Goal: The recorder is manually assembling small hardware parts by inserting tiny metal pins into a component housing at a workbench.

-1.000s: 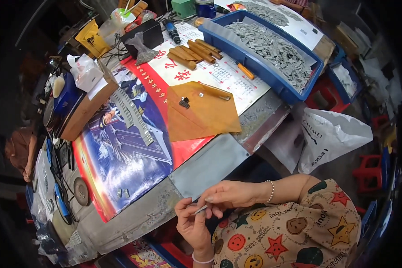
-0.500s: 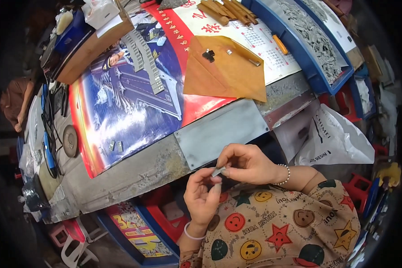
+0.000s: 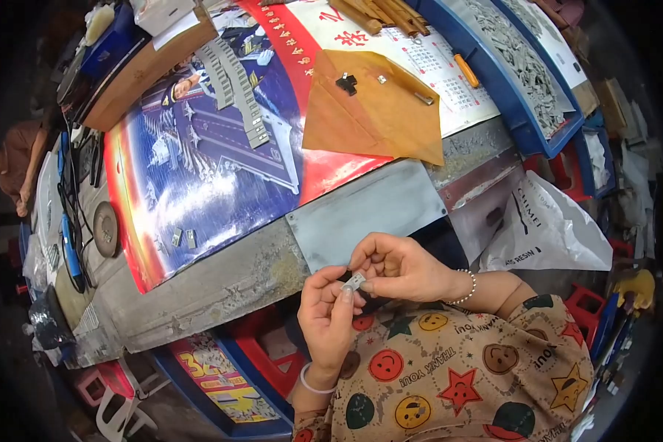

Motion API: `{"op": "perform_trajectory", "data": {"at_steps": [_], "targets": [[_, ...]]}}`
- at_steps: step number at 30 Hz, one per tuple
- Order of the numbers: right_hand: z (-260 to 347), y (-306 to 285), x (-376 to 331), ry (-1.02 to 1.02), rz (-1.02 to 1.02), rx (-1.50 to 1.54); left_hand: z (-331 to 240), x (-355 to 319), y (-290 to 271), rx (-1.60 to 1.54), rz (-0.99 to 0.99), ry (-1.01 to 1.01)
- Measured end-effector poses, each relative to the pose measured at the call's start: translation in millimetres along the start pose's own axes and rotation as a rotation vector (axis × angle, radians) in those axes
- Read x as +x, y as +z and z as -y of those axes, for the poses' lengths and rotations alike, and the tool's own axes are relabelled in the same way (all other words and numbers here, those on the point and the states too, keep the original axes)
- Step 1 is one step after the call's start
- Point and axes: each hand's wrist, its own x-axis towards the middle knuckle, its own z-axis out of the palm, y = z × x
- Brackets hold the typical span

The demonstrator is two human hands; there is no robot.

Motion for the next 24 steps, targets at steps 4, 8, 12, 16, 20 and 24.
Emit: {"op": "perform_trajectory", "data": {"at_steps": [4,8,12,16,20,24], "targets": [[1.8,-2.2,-2.9,-0.109,0.009,-0.352,0.6,2.4,2.6,0.034,-0.036,-0.024],[43.4,-17.3,-0.5,-0.285,0.003,-0.833,-2.0,-0.1,-2.1,0.077,-0.021,-0.046],[90.6,-55.8,20.1,-0.475,-0.255,-1.161,-4.0,3.1,-4.2,0.095,-0.018,-0.036],[114.2,-111.0,60.6,-0.463,-0.423,-1.35,-8.5,4.4,1.7,0.135,-0.034,-0.025],[122.5,-141.5,88.9,-0.47,-0.447,-1.557,-10.7,2.7,1.7,0.179,-0.042,-0.038],[132.4,-146.5,102.5,-0.342,-0.447,-1.649,-6.8,3.7,-4.3,0.172,-0.008,-0.053]]}}
